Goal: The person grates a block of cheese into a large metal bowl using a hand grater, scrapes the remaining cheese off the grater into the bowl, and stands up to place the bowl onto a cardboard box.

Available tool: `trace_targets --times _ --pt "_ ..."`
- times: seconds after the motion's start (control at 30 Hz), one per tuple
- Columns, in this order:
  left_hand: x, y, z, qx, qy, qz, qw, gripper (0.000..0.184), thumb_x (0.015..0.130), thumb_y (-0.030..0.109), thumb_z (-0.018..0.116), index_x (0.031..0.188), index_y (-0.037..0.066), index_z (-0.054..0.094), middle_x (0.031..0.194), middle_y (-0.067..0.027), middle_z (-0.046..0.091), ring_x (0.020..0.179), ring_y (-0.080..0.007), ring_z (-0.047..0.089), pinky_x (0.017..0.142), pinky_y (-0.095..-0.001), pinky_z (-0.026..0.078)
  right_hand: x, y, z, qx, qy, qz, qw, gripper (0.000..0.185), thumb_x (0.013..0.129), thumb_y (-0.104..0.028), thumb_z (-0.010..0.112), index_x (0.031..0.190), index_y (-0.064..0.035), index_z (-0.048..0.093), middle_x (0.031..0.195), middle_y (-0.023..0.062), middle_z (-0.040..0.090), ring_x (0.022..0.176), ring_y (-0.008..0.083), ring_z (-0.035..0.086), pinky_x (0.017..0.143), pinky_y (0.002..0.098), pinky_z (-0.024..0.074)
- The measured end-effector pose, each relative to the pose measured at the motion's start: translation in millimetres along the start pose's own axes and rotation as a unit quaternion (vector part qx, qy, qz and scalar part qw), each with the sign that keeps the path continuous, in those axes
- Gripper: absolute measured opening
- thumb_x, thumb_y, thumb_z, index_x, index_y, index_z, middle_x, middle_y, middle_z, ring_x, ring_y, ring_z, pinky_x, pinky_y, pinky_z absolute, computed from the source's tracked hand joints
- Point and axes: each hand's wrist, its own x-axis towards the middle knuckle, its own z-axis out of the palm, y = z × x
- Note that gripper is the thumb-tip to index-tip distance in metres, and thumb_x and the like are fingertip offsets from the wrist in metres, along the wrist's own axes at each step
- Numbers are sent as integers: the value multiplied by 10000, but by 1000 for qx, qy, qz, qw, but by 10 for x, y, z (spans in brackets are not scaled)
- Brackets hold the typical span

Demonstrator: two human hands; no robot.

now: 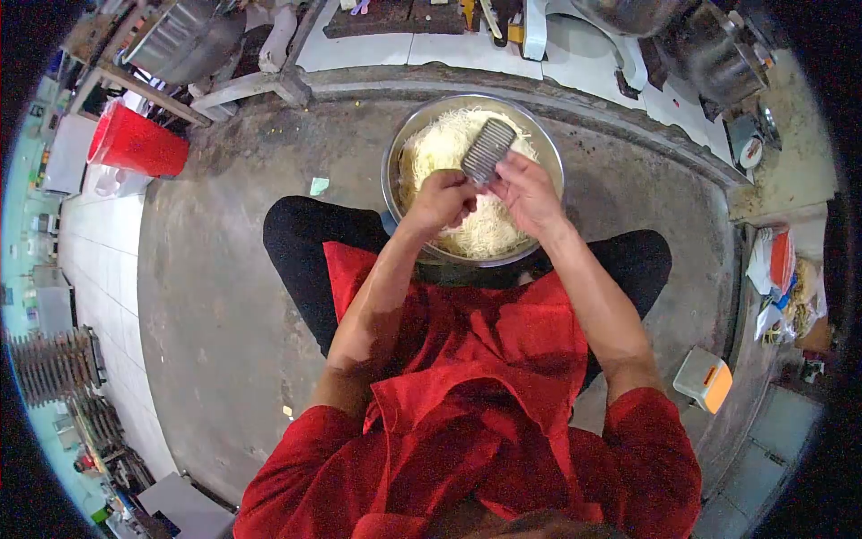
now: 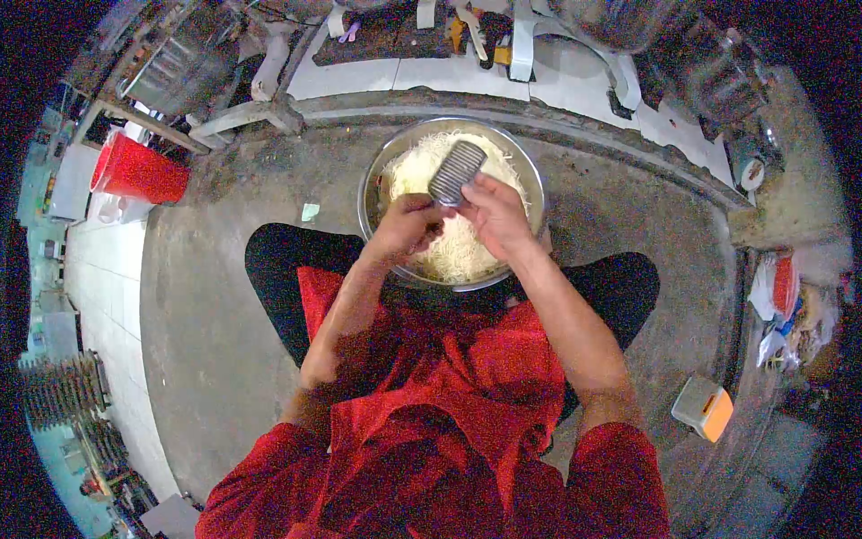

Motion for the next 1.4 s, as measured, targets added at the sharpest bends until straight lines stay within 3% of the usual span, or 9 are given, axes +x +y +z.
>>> trace_targets --times 0.13,0.2,0.33,0.43,0.53,0.73,0.9,1.0,1.4 --pt "29 142 -358 -37 165 89 982 206 973 201 690 984 2 739 698 -40 628 503 -94 507 444 -278 395 103 -88 -33 -211 103 -68 970 441 1020 -169 655 1403 15 538 1236 153 698 1072 237 699 922 380 576" --pt "16 283 -639 12 215 111 970 204 964 195 702 944 -6 738 680 -38 618 483 -96 496 438 -280 388 237 -84 -103 -647 124 -79 748 584 980 -331 714 1430 -9 527 1281 172 687 1165 288 665 1018 452 532" --pt "7 423 -949 77 222 115 965 170 997 196 666 979 46 744 708 -15 619 486 -92 503 418 -272 377 646 260 -147 -783 44 -135 605 773 902 -510 744 1474 -43 515 1418 298 567 1364 410 522 1125 603 404" --pt "45 325 -1015 34 164 103 981 186 1005 196 653 956 31 723 694 -17 611 470 -92 489 412 -270 365 730 618 147 -826 43 -102 552 867 886 -623 694 1591 -201 420 1641 308 232 1495 550 228 1138 739 255" --pt "136 151 -1035 7 197 103 975 238 959 192 705 858 -24 708 659 -58 630 490 -111 546 434 -309 404 507 659 204 -863 -44 -173 473 879 847 -619 728 1578 -222 443 1635 297 261 1479 532 271 1128 717 292" --pt "86 271 -1093 7 234 112 966 248 967 204 698 905 -35 728 657 -59 640 499 -118 561 447 -312 421 176 236 -240 -841 -52 -171 510 578 826 -260 815 1338 -134 578 1462 246 424 1350 435 460 1043 571 456" --pt "100 278 -1056 76 261 140 952 258 993 247 699 877 16 694 658 -23 615 474 -89 511 418 -281 366 351 -4 -669 -788 131 -133 587 513 823 -114 725 1311 -42 583 1352 254 507 1237 457 533 1034 520 478" --pt "138 216 -1123 125 270 142 944 268 988 249 707 848 20 696 644 -25 616 474 -89 517 425 -279 376 468 -62 -603 -848 163 -146 483 472 811 -94 718 1269 -28 621 1260 240 567 1215 437 546 1024 523 481" --pt "91 195 -1150 103 273 152 944 310 923 266 719 835 -31 739 683 -110 703 610 -168 665 599 -355 516 855 679 370 -840 -106 -118 519 357 902 -63 593 1237 -112 707 1182 206 623 1126 395 606 941 485 545"
